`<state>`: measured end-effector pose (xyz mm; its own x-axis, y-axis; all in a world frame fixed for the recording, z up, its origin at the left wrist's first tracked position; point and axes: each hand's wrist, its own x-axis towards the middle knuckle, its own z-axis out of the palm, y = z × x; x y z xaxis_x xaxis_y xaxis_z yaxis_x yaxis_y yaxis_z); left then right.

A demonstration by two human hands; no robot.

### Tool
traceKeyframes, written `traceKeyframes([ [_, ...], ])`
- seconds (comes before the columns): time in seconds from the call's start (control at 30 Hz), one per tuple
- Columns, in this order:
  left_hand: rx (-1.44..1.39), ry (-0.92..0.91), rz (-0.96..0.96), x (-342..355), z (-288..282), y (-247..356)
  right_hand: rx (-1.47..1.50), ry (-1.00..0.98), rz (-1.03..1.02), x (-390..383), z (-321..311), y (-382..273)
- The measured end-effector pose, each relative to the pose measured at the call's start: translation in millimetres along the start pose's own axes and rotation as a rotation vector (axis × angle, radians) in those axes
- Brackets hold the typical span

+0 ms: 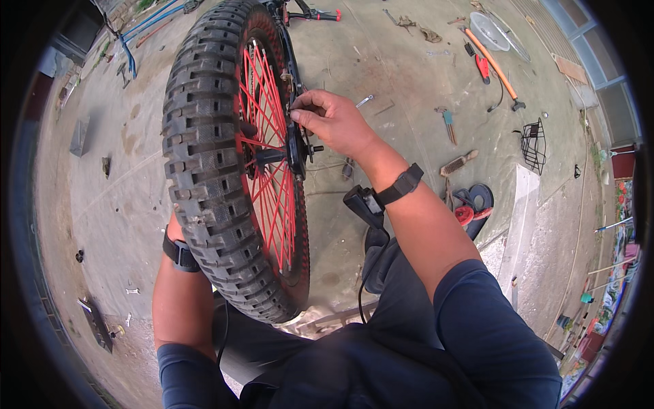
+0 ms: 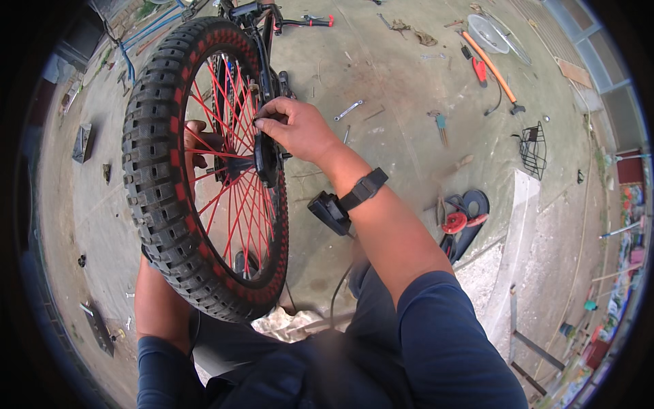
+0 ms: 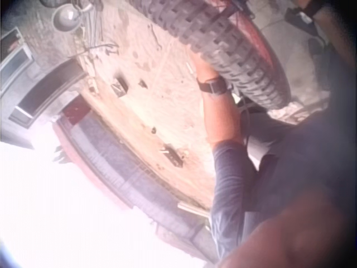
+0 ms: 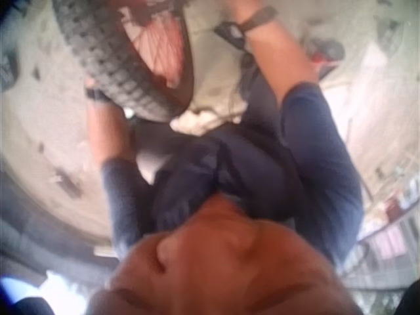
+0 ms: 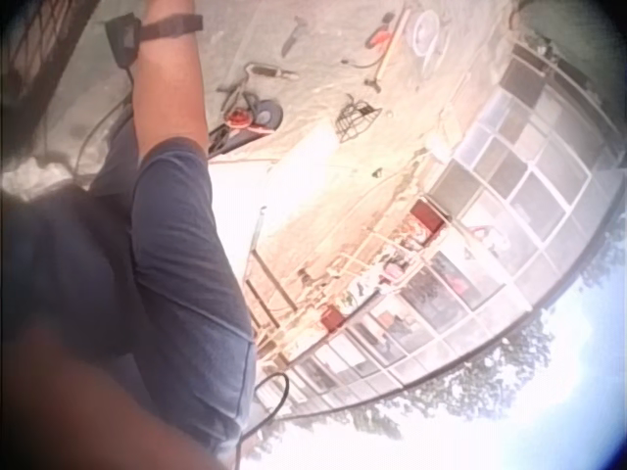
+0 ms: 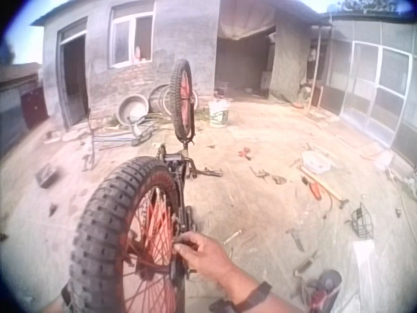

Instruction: The person adjusts the rear wheel hub and axle of a bicycle using a wrench and their hands. They tighten the axle nuts, spin the wheel to check alignment, and handle a red cable near the end of the clip.

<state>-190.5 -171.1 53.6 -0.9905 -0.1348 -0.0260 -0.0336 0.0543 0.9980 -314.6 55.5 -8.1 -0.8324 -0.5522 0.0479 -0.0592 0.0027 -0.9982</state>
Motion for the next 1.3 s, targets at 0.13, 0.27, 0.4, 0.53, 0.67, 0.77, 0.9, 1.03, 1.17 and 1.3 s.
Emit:
traceKeyframes([
  [0.13,0.082,0.008,0.001,15,7,1,0.008,0.008,0.010,0,0,2],
  [0.27,0.144,0.010,0.006,28,15,-1,0.008,0.010,0.001,2,0,4],
  [0.4,0.192,0.010,-0.009,35,19,-3,0.005,0.001,0.004,1,0,4],
  [0.53,0.228,0.007,-0.025,41,19,-5,0.018,0.003,0.011,0,0,2],
  [0.67,0.250,0.014,-0.027,44,21,-6,0.004,0.009,0.009,0,1,0],
  [0.77,0.260,0.009,-0.024,48,24,-7,0.025,0.006,0.004,-2,1,-2],
  [0.9,0.269,0.004,-0.013,57,26,-7,0.018,0.009,0.014,-1,1,-4],
  [1.03,0.235,0.021,-0.094,58,24,-7,-0.029,0.009,0.014,-3,0,-5],
  [1.17,0.271,0.023,-0.036,54,20,-8,-0.047,0.019,0.015,-3,0,-7],
  [1.3,0.270,0.043,-0.055,51,19,-9,-0.029,0.014,0.035,-3,-1,-7],
])
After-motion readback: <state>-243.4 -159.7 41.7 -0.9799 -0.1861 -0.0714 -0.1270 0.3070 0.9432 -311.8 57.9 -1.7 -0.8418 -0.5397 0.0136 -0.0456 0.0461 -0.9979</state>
